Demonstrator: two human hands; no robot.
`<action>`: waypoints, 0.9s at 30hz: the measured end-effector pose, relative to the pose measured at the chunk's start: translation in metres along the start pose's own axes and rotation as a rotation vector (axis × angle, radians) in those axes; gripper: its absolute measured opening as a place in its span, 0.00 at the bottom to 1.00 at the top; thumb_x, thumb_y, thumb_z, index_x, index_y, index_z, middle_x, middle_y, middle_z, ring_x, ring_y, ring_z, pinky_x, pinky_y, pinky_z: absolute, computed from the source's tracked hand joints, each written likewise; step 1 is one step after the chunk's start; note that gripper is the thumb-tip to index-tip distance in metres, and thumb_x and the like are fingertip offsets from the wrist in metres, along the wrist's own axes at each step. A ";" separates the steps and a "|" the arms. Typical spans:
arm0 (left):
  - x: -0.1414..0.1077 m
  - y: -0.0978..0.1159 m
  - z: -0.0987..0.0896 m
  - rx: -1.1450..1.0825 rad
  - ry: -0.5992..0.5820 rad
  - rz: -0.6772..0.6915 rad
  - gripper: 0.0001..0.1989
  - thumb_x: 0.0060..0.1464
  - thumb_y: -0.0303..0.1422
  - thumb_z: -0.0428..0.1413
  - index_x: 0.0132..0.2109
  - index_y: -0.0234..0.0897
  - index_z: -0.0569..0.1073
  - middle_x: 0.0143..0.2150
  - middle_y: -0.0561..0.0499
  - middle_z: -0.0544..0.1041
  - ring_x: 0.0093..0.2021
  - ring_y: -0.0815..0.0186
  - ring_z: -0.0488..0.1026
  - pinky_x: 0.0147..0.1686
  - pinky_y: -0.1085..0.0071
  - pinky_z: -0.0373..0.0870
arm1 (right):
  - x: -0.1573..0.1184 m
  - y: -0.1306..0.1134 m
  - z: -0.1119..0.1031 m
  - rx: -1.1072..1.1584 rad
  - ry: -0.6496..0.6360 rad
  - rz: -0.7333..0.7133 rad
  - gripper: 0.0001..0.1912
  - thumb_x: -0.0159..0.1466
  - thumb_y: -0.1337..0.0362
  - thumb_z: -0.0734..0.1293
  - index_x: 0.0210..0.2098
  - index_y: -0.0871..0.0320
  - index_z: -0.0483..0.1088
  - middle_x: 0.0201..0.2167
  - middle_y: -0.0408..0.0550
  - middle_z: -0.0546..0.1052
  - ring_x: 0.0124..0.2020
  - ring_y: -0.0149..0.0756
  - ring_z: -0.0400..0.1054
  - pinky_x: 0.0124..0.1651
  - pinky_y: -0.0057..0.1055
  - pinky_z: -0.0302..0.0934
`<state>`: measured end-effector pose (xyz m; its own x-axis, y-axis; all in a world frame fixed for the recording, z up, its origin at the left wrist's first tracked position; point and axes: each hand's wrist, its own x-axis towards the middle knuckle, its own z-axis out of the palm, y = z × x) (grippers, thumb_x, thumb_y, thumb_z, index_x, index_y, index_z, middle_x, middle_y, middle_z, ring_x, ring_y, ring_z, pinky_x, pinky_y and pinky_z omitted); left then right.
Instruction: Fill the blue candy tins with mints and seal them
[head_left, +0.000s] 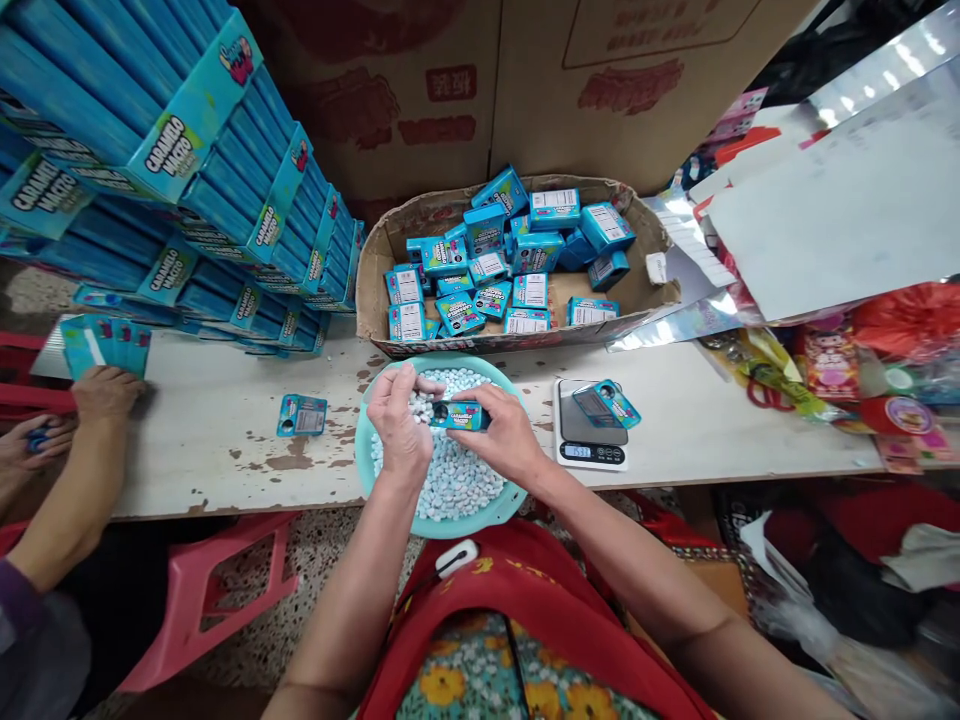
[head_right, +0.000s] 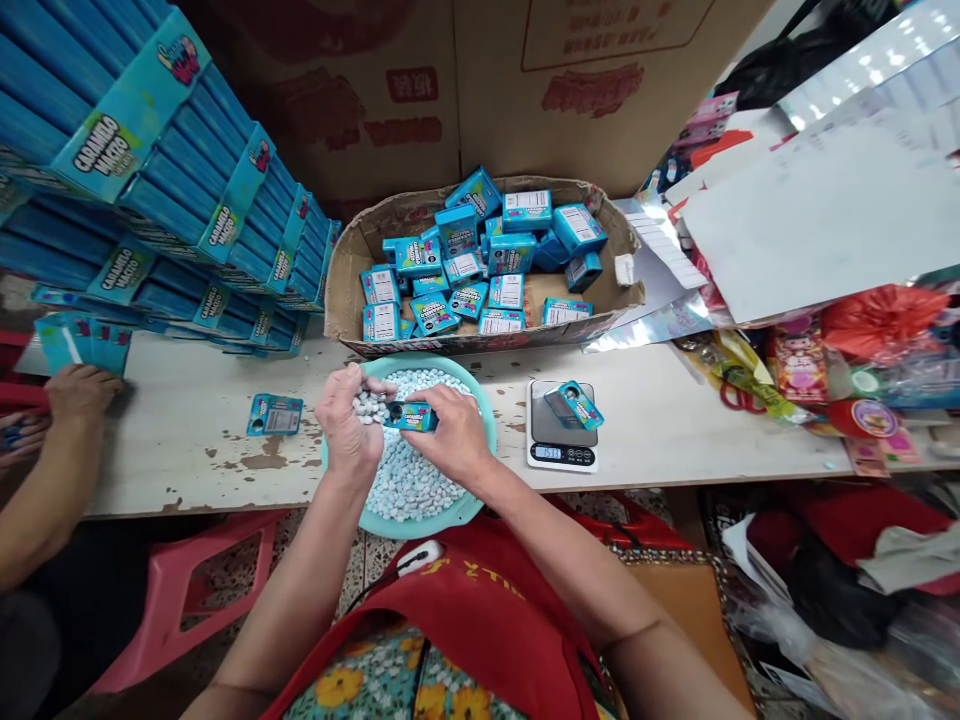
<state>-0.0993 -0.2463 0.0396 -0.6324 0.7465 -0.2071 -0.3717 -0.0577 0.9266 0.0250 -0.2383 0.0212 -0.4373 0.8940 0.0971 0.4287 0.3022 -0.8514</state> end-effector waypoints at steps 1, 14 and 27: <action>0.000 0.000 0.000 -0.001 -0.009 0.016 0.12 0.51 0.38 0.57 0.28 0.36 0.66 0.21 0.57 0.69 0.24 0.69 0.72 0.30 0.72 0.69 | 0.000 -0.001 -0.001 0.003 0.002 0.003 0.16 0.52 0.66 0.72 0.41 0.53 0.72 0.38 0.46 0.76 0.43 0.42 0.68 0.48 0.39 0.60; -0.001 -0.006 0.009 0.008 -0.034 0.013 0.12 0.52 0.40 0.56 0.30 0.36 0.66 0.24 0.55 0.70 0.22 0.72 0.69 0.23 0.76 0.65 | -0.002 0.001 0.002 -0.036 -0.002 0.026 0.17 0.52 0.68 0.71 0.41 0.53 0.72 0.38 0.46 0.76 0.43 0.42 0.68 0.47 0.38 0.59; -0.009 -0.002 0.009 -0.046 -0.106 -0.014 0.15 0.55 0.44 0.51 0.33 0.35 0.68 0.21 0.54 0.71 0.21 0.69 0.70 0.31 0.69 0.71 | -0.007 0.011 0.002 0.097 0.066 0.045 0.17 0.50 0.68 0.73 0.40 0.55 0.71 0.37 0.45 0.76 0.42 0.40 0.69 0.47 0.37 0.61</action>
<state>-0.0867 -0.2467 0.0423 -0.5524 0.8133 -0.1829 -0.4120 -0.0756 0.9081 0.0315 -0.2420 0.0097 -0.3650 0.9268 0.0890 0.3665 0.2309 -0.9013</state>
